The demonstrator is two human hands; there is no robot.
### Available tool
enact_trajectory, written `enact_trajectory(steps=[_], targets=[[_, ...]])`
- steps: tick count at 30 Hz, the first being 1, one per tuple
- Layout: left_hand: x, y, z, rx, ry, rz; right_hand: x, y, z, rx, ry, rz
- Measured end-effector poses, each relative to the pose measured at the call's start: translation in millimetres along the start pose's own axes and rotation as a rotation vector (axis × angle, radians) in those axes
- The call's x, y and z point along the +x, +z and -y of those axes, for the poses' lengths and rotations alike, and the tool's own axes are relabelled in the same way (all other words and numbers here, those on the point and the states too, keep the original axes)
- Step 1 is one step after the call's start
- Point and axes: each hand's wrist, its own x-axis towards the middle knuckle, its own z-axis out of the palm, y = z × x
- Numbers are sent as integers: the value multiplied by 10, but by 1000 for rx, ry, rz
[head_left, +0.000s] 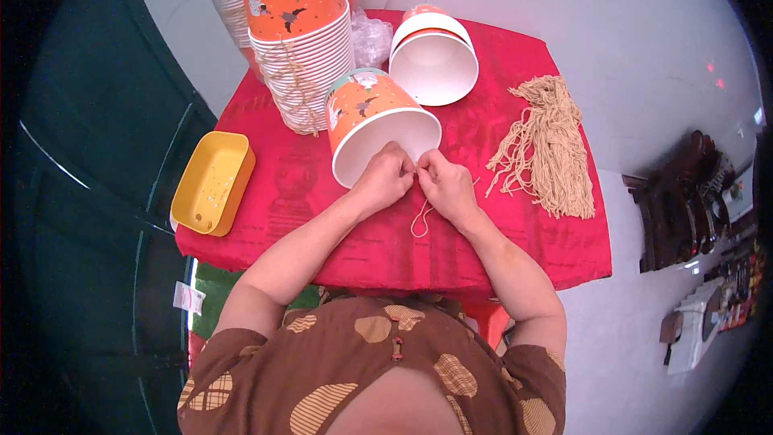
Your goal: Thread a string through pre-punched holes in paper buckets.
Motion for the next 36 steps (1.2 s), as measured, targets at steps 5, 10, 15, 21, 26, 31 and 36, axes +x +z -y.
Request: enact_trajectory(steps=[5,10,15,21,26,31,36], targets=[[4,16,30,-3,-11,-40,-4,9,-11,-81,-73,-12],[14,-14,64,-35,-50,-33,-4,19,8,-75,-119,-28],[34,-25,107,-68,-120,-1,-8,18,12,-74,-126,-24],[75,-35,41,-131,-248,22,-29,31,-56,-116,-213,-30],[63,-85,49,-260,-351,64,-18,127,-82,-152,-240,-71],[48,-55,121,-175,-228,61,-16,83,-45,-126,-203,-60],[11,-12,171,69,-4,-18,-21,122,-69,-52,-144,-62]])
